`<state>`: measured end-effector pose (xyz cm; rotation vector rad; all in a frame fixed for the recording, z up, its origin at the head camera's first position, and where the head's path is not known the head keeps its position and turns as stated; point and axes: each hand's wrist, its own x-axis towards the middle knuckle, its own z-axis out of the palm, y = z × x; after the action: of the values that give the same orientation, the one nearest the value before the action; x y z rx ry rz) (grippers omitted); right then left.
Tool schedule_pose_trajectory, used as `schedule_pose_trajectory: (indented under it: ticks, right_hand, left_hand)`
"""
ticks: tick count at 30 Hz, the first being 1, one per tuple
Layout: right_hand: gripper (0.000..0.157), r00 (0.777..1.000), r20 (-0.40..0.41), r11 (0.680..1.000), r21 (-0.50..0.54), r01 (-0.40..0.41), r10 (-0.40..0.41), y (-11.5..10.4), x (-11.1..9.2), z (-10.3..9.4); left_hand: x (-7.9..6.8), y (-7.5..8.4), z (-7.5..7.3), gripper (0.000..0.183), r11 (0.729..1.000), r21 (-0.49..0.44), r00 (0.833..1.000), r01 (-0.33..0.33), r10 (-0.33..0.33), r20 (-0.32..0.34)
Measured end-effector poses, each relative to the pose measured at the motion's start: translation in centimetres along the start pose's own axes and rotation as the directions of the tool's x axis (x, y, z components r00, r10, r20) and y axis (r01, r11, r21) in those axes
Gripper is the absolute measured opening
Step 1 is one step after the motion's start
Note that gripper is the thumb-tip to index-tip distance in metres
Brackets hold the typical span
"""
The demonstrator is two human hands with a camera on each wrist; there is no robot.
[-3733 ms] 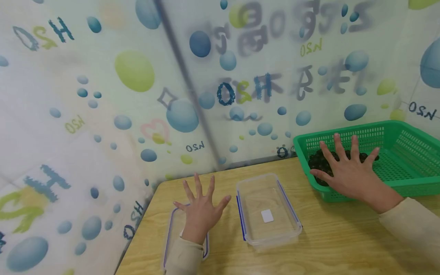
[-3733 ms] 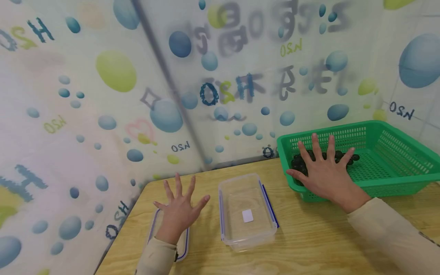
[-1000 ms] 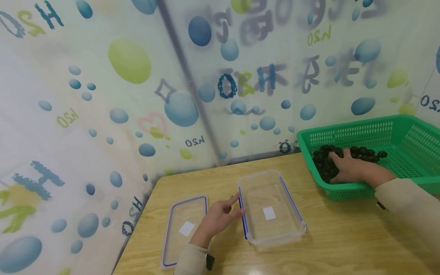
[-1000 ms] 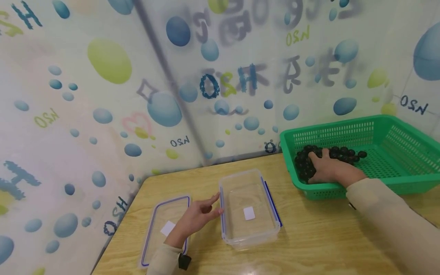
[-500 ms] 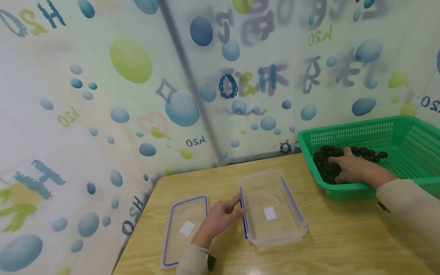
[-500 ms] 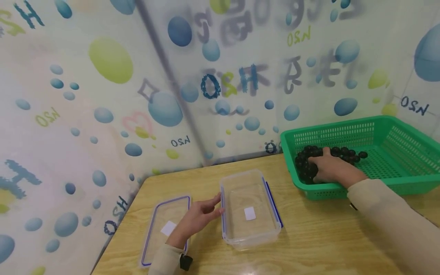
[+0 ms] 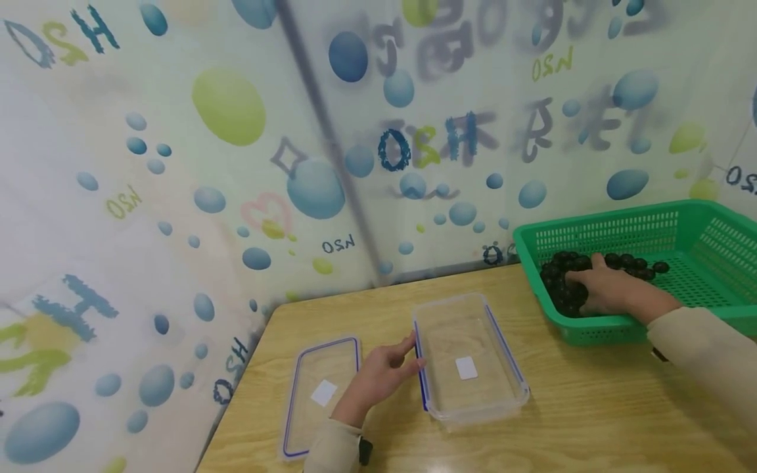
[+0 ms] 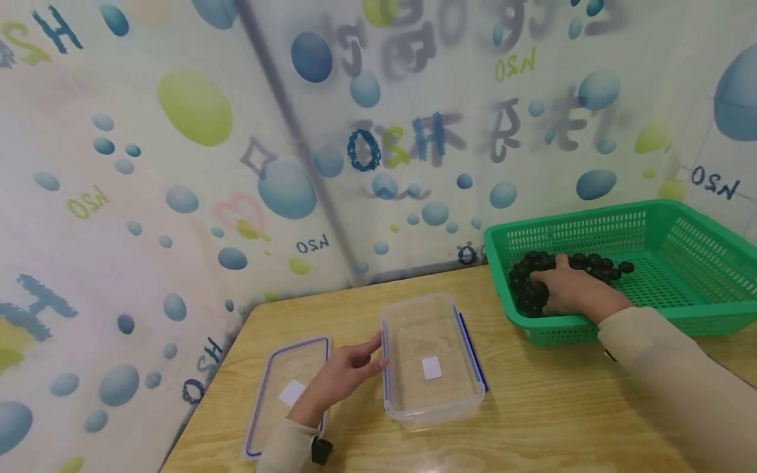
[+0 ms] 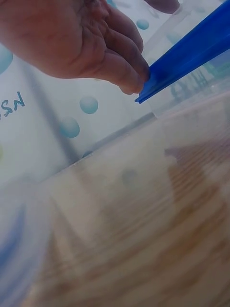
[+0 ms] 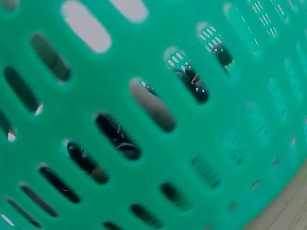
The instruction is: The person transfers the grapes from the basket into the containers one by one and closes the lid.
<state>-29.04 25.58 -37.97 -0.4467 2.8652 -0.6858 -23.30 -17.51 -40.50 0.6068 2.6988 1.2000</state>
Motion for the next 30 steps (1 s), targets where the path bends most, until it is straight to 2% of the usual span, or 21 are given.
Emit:
schedule_pose_trajectory:
  ticks: [6, 10, 14, 21, 25, 30]
  right_hand:
    - [0.037, 0.998, -0.047, 0.999, 0.025, 0.036, -0.034, -0.1, -0.4, -0.7]
    - [0.038, 0.994, -0.094, 0.998, -0.012, 0.057, -0.058, -0.8, -0.7, -2.1]
    - [0.046, 0.986, -0.148, 0.997, -0.046, 0.066, -0.072, -1.9, -1.0, -3.7]
    - [0.054, 0.964, -0.230, 0.985, -0.142, 0.101, -0.132, -5.1, -1.7, -5.4]
    - [0.057, 0.956, -0.244, 0.981, -0.140, 0.132, -0.163, -7.2, -1.8, -5.3]
    - [0.051, 0.936, -0.274, 0.970, -0.157, 0.184, -0.222, -9.5, -1.7, -4.9]
  left_hand:
    - [0.1, 0.0, 0.2, 0.054, 1.000, -0.003, 1.000, 0.007, -0.007, 0.017]
    - [0.1, 0.0, 0.1, 0.055, 1.000, 0.023, 1.000, 0.002, -0.002, 0.019]
    - [0.1, 0.0, -0.1, 0.056, 0.999, 0.033, 1.000, -0.001, 0.001, 0.019]
    - [0.2, 0.0, -0.1, 0.055, 0.999, 0.036, 1.000, -0.009, 0.008, 0.021]
    - [0.2, 0.0, -0.1, 0.055, 0.999, 0.050, 1.000, -0.012, 0.011, 0.022]
    - [0.2, 0.0, -0.1, 0.056, 0.999, 0.045, 1.000, -0.010, 0.009, 0.024]
